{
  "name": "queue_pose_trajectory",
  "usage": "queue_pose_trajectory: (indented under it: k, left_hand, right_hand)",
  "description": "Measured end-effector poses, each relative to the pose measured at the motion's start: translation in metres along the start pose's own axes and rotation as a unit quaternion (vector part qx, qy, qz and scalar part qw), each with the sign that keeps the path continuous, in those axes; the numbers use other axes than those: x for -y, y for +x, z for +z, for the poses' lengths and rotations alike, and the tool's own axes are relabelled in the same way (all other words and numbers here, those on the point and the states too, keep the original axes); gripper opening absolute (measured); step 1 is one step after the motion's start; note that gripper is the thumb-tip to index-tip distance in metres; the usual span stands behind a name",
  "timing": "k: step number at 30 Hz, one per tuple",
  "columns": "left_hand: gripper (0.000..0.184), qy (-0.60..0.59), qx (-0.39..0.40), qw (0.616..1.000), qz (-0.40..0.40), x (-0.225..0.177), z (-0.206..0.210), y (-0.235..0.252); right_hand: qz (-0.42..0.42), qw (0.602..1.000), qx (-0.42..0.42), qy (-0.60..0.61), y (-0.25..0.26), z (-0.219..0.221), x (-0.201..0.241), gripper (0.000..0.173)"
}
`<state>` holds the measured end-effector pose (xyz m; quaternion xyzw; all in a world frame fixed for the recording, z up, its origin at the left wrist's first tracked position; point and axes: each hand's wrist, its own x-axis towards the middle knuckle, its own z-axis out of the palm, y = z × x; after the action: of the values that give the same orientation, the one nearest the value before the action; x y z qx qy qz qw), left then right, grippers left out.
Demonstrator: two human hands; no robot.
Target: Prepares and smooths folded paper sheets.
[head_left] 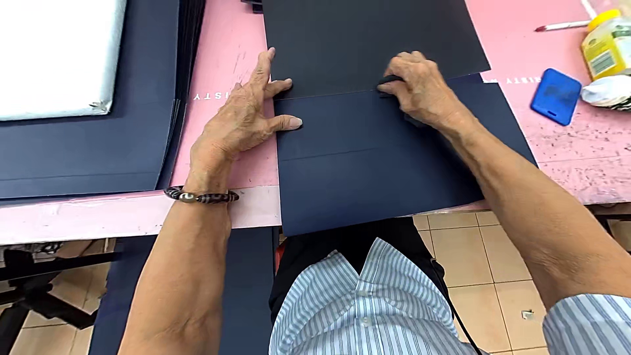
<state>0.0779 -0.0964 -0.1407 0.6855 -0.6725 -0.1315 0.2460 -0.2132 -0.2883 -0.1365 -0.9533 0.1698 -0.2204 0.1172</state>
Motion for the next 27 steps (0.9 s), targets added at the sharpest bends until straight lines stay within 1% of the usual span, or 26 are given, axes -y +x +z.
queue_pose_trajectory:
  k: [2,4,6,7,9,11,13,16,19,21,23,24,27]
  left_hand:
    - [0.109,0.0,0.0,1.0,0.002,0.001,0.0,0.0]
    - [0.108,-0.003,0.003,1.0,0.004,0.002,0.0,0.001]
    - [0.105,-0.014,0.006,1.0,0.01,0.001,0.001,0.0]
    - [0.103,-0.015,0.006,1.0,0.015,0.002,0.0,0.001]
    - [0.091,-0.025,0.01,1.0,0.016,0.002,-0.006,0.006]
    - [0.069,-0.015,0.015,1.0,0.015,-0.001,-0.009,0.012]
    - [0.053,0.009,0.014,1.0,0.015,-0.004,-0.012,0.022]
    - [0.042,0.046,-0.003,0.999,0.011,-0.008,-0.007,0.031]
    - [0.038,0.055,-0.052,0.997,0.009,-0.006,0.004,0.029]
    - [0.039,0.055,-0.074,0.996,0.002,-0.006,0.007,0.028]
    - [0.042,0.059,-0.064,0.996,-0.009,-0.008,0.007,0.026]
    - [0.044,0.057,-0.06,0.996,-0.011,-0.008,0.01,0.024]
    - [0.046,0.055,-0.082,0.995,0.0,-0.003,0.018,0.02]
  right_hand:
    - [0.042,0.999,0.0,-0.029,-0.023,-0.02,-0.024,0.024]
    - [0.103,0.993,0.021,-0.062,-0.044,-0.04,-0.042,0.025]
    - [0.164,0.979,0.049,-0.108,-0.068,-0.062,-0.049,0.028]
    - [0.186,0.973,0.042,-0.131,-0.081,-0.074,-0.048,0.03]
    - [0.217,0.963,-0.019,-0.16,-0.106,-0.099,-0.037,0.035]
    - [0.268,0.944,-0.07,-0.181,-0.136,-0.116,-0.023,0.042]
    - [0.321,0.919,-0.09,-0.212,-0.164,-0.125,-0.029,0.052]
    - [0.364,0.893,-0.091,-0.25,-0.195,-0.129,-0.046,0.062]
    - [0.363,0.886,-0.072,-0.28,-0.213,-0.128,-0.055,0.054]
    - [0.334,0.894,-0.075,-0.291,-0.21,-0.126,-0.051,0.056]
    - [0.283,0.914,-0.067,-0.283,-0.201,-0.12,-0.034,0.061]
    - [0.256,0.93,-0.055,-0.258,-0.193,-0.114,-0.023,0.061]
    - [0.173,0.97,0.001,-0.17,-0.142,-0.09,0.0,0.054]
